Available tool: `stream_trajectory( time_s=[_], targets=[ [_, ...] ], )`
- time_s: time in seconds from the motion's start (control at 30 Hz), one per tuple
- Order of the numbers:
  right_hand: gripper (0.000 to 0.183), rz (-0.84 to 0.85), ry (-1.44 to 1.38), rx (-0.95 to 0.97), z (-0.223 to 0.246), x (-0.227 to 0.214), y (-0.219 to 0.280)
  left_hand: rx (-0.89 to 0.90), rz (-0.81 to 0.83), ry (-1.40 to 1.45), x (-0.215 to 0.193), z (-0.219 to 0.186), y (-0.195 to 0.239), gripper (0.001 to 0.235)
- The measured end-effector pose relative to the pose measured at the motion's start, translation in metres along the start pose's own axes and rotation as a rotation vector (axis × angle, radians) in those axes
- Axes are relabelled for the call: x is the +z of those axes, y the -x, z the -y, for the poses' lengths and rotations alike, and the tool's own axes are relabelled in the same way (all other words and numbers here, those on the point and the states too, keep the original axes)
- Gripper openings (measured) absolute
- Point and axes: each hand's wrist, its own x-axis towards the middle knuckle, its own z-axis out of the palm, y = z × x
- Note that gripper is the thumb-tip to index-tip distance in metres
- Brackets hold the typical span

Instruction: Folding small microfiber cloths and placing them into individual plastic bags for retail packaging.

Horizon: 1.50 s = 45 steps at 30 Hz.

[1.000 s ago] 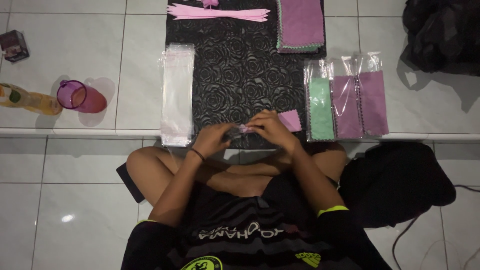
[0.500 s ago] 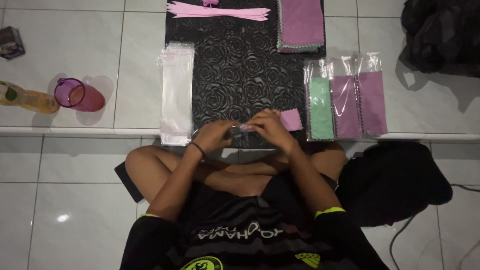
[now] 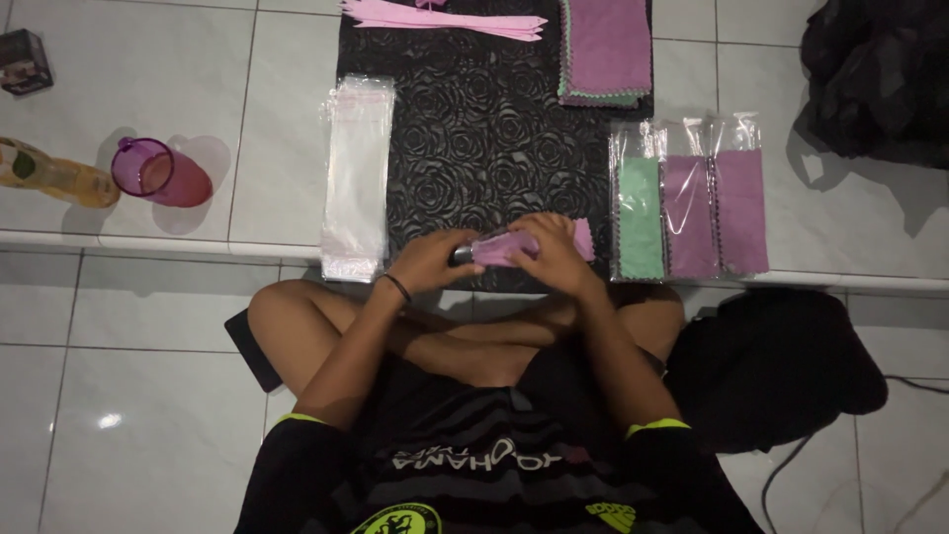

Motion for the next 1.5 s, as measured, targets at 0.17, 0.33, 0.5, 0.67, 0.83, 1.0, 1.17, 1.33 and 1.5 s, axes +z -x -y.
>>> stream_trajectory(
  time_s=[0.17, 0.33, 0.5, 0.67, 0.83, 1.0, 1.17, 1.33, 1.5],
  targets=[
    [0.063, 0.04, 0.04, 0.0, -0.005, 0.008, 0.001, -0.036, -0.004, 0.012, 0.01, 0.013, -0.004, 0.049],
    [0.045, 0.025, 0.009, 0.012, -0.01, 0.013, -0.002, -0.045, -0.009, -0.008, 0.014, 0.016, -0.009, 0.046],
    [0.033, -0.001, -0.059, 0.056, 0.006, 0.001, -0.002, 0.01, -0.013, -0.022, 0.01, 0.015, -0.011, 0.042],
    [0.032, -0.055, 0.012, -0.003, -0.002, 0.015, -0.003, 0.04, -0.024, -0.06, 0.029, 0.024, -0.018, 0.036],
    [0.029, 0.099, 0.116, 0.049, 0.019, -0.016, 0.001, 0.074, -0.03, -0.078, 0.033, 0.028, -0.02, 0.023],
    [0.02, 0.254, 0.218, 0.062, 0.015, -0.064, 0.017, 0.032, -0.026, 0.025, 0.006, 0.006, 0.0, 0.024],
    [0.028, 0.108, -0.146, 0.082, 0.027, -0.089, 0.032, -0.014, -0.033, 0.188, -0.008, -0.012, 0.017, 0.027],
    [0.053, -0.309, -0.3, 0.219, -0.009, -0.064, 0.058, -0.004, -0.126, 0.416, 0.024, -0.01, 0.018, 0.038],
    [0.041, -0.661, -0.317, 0.188, -0.005, -0.06, 0.07, 0.033, -0.256, 0.614, 0.065, -0.016, 0.013, 0.048]
  ],
)
